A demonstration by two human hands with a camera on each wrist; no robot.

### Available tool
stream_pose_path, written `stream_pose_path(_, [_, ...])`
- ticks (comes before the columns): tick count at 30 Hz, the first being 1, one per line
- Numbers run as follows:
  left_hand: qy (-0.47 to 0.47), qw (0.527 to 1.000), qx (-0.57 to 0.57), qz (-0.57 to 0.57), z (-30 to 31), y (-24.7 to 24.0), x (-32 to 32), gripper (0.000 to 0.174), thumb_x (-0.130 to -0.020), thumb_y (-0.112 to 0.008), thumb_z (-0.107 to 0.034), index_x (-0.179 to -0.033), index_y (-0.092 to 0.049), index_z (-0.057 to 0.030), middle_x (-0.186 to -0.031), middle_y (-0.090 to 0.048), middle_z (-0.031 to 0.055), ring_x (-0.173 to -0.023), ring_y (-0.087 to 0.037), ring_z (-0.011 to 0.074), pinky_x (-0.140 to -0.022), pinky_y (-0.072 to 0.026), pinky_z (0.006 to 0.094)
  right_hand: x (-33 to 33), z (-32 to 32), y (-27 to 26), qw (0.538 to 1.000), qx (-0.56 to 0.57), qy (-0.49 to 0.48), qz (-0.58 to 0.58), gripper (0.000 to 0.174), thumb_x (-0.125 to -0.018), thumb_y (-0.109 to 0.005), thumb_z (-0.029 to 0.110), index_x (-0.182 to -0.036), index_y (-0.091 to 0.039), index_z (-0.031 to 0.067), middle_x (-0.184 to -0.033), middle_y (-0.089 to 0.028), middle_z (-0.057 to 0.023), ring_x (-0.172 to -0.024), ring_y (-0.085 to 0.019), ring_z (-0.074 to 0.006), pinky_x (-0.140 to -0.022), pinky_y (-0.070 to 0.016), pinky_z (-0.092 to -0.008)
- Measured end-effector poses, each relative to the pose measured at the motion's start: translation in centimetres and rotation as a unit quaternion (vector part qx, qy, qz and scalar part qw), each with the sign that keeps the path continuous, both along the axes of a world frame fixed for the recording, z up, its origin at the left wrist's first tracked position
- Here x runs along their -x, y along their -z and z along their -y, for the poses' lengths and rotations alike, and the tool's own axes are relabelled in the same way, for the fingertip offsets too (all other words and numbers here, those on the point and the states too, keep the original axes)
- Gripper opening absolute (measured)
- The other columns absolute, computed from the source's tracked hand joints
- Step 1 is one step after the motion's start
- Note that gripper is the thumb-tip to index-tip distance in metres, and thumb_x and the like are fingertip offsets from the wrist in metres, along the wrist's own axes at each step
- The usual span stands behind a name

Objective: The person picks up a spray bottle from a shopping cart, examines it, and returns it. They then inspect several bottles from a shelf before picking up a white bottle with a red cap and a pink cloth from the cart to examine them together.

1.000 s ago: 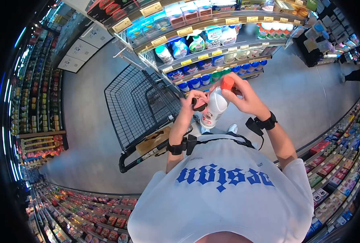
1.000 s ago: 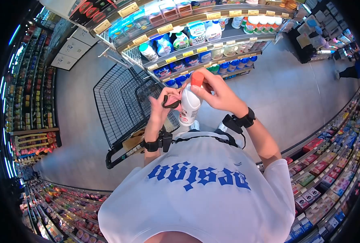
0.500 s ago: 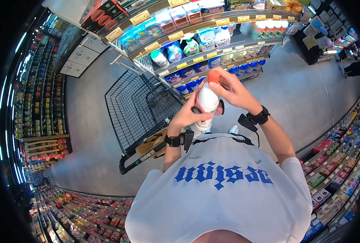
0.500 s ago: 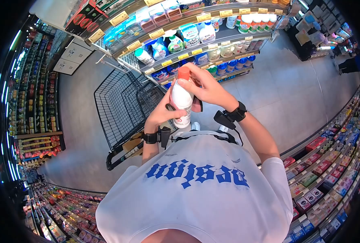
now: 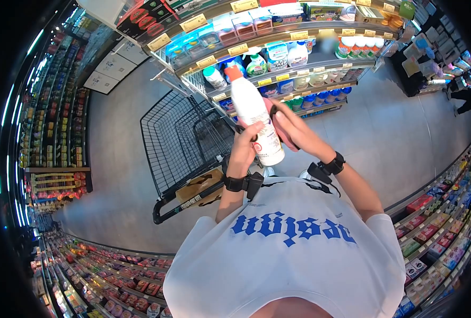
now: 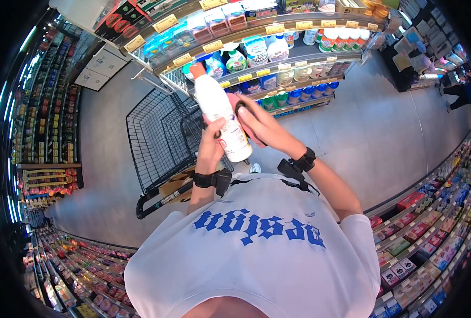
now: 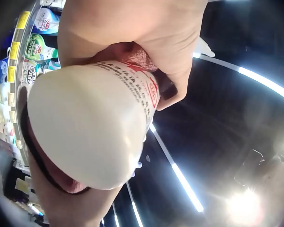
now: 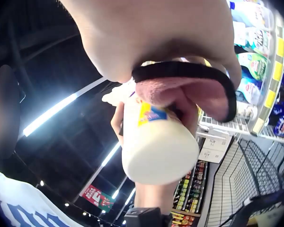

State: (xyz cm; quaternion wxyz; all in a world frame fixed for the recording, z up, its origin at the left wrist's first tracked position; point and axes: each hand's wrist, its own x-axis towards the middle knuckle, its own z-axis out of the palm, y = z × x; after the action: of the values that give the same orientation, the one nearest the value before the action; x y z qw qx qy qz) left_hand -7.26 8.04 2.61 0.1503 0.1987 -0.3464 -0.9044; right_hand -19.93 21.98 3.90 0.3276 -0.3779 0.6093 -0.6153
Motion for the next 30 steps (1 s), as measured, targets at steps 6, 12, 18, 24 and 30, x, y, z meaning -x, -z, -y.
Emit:
stream_pose_path(6, [-0.127,0.983,0.126,-0.036,0.1,-2.5,1.1,0.055,-0.081,-0.074,-0.007,-0.13,-0.048,-0.0032,-0.116,-0.062,0.0091,-0.102,-0.063,0.0158,-0.087,-0.053,0.032,-3.1,1.0,-0.8,0.945,0.068,-0.05,0.315,0.061,-0.107,-0.041,0.038,-0.157,-0.021,0.009,-0.15,-0.04,-0.0068,-0.134,-0.04,-0.0139,-0.109,-0.0365,-0.0304])
stream_pose_path(12, [-0.195,0.954,0.229,-0.016,-1.2,-4.5,1.6,0.05,-0.079,-0.075,-0.005,-0.123,-0.05,-0.0024,-0.107,-0.061,0.006,-0.091,-0.061,0.013,-0.081,-0.0505,0.0285,-3.1,1.6,0.4,0.962,0.045,-0.059,0.262,0.055,-0.108,-0.039,0.034,-0.156,-0.026,0.009,-0.144,-0.046,-0.0045,-0.127,-0.045,-0.0104,-0.1,-0.043,-0.0275])
stream_pose_path(18, [-0.205,0.954,0.216,0.02,0.9,-2.7,0.3,0.033,-0.079,-0.077,-0.006,-0.107,-0.059,-0.006,-0.088,-0.061,-0.0015,-0.072,-0.054,0.0064,-0.066,-0.0456,0.0232,-2.4,1.3,0.9,0.93,0.062,-0.072,0.354,0.052,-0.107,-0.04,0.038,-0.149,-0.04,0.0064,-0.132,-0.057,-0.0042,-0.117,-0.054,-0.0113,-0.098,-0.0441,-0.0286])
stream_pose_path(24, [-0.264,0.959,0.054,0.093,1.4,-5.3,-1.2,0.027,-0.085,-0.072,-0.021,-0.102,-0.056,-0.0094,-0.089,-0.05,-0.0015,-0.078,-0.058,0.0074,-0.065,-0.0503,0.0244,1.8,-0.4,1.1,0.815,0.145,-0.101,0.552,0.062,-0.104,-0.039,0.049,-0.139,-0.048,-0.0006,-0.131,-0.06,-0.0163,-0.117,-0.06,-0.0229,-0.105,-0.0445,-0.0386])
stream_pose_path(30, [-0.319,0.94,0.058,0.107,2.3,-6.1,-2.1,0.03,-0.086,-0.074,-0.029,-0.097,-0.053,-0.0098,-0.094,-0.057,0.0003,-0.087,-0.065,0.0123,-0.065,-0.0526,0.0261,4.9,-4.0,-1.7,0.642,0.348,0.037,0.682,0.056,-0.102,-0.038,0.032,-0.147,-0.037,-0.0026,-0.139,-0.051,-0.0199,-0.133,-0.046,-0.0313,-0.116,-0.0321,-0.0489])
